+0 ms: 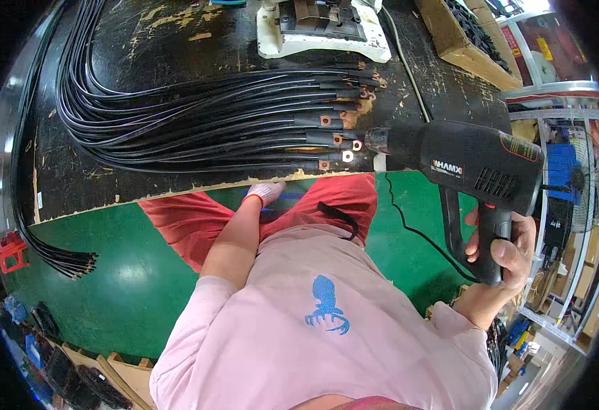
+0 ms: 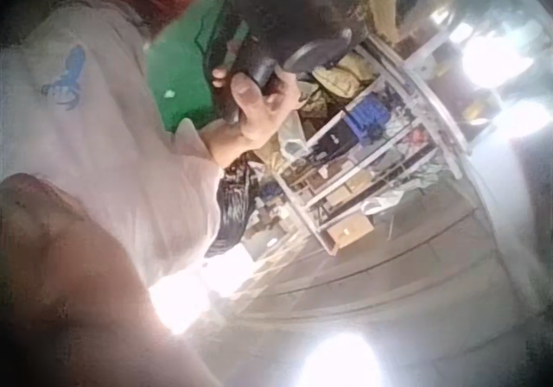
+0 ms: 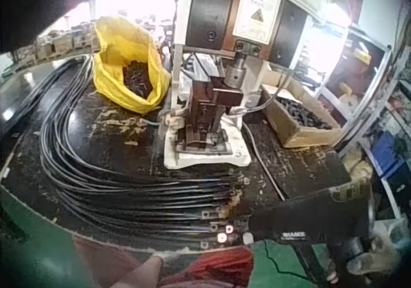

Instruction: Placing heat shrink tubing onto cable terminals and using a heat gun to shrink the tubing into place.

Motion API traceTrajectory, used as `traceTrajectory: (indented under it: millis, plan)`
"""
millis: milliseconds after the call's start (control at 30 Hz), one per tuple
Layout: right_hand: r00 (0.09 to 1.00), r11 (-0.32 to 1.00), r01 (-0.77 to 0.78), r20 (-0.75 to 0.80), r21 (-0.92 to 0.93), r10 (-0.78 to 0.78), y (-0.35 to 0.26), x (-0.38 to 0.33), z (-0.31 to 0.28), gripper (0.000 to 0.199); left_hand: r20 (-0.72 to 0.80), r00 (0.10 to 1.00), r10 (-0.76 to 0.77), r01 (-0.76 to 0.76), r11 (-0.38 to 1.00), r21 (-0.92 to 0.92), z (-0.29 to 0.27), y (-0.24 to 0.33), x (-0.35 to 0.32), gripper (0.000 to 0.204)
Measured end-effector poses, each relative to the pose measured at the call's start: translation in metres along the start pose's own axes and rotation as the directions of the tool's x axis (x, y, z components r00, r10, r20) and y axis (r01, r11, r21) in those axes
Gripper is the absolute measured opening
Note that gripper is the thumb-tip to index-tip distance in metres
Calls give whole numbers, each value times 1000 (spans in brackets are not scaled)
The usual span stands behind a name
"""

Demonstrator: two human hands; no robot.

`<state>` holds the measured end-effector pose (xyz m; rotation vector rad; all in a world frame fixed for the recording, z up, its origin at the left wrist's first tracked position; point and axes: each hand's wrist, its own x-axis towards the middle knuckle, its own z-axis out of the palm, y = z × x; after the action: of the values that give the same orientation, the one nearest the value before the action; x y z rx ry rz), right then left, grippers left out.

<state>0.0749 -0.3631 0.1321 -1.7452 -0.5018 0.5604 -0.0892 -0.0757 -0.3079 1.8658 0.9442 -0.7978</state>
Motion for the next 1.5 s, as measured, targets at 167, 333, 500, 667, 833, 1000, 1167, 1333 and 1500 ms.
traceTrajectory:
  millis: [167,333,500,667,833,1000,1167,1333,1500]
  plan:
    - [998,1000,-18,59,4,17,-3,4,-1,73,78,996,-40,34,996,78,-8,8,-10,72]
    - [997,1000,-30,66,-4,31,-6,1,-2,71,88,996,-32,22,993,113,-8,9,-8,71]
    - [999,1000,-14,42,-1,14,-1,0,-2,68,117,993,-1,-16,990,143,-17,15,-25,65]
    - [998,1000,-12,62,-23,14,-1,1,-2,67,7,996,89,-89,996,11,-13,6,-27,76]
    - [999,1000,0,48,-15,1,-2,-3,3,65,6,999,47,-47,999,10,-8,2,-15,75]
    - [996,1000,-4,93,-25,7,1,-3,4,67,-41,997,69,-68,997,43,7,-17,11,73]
    - [996,1000,-8,91,-22,10,1,-1,9,70,-65,996,67,-65,997,35,3,-11,3,71]
    - [996,1000,2,91,14,-4,-5,1,20,69,-10,1000,15,-15,1000,3,-1,-9,0,72]
    - [996,999,3,88,46,-7,-4,5,29,69,-2,1000,13,-14,1000,-22,0,-4,-7,70]
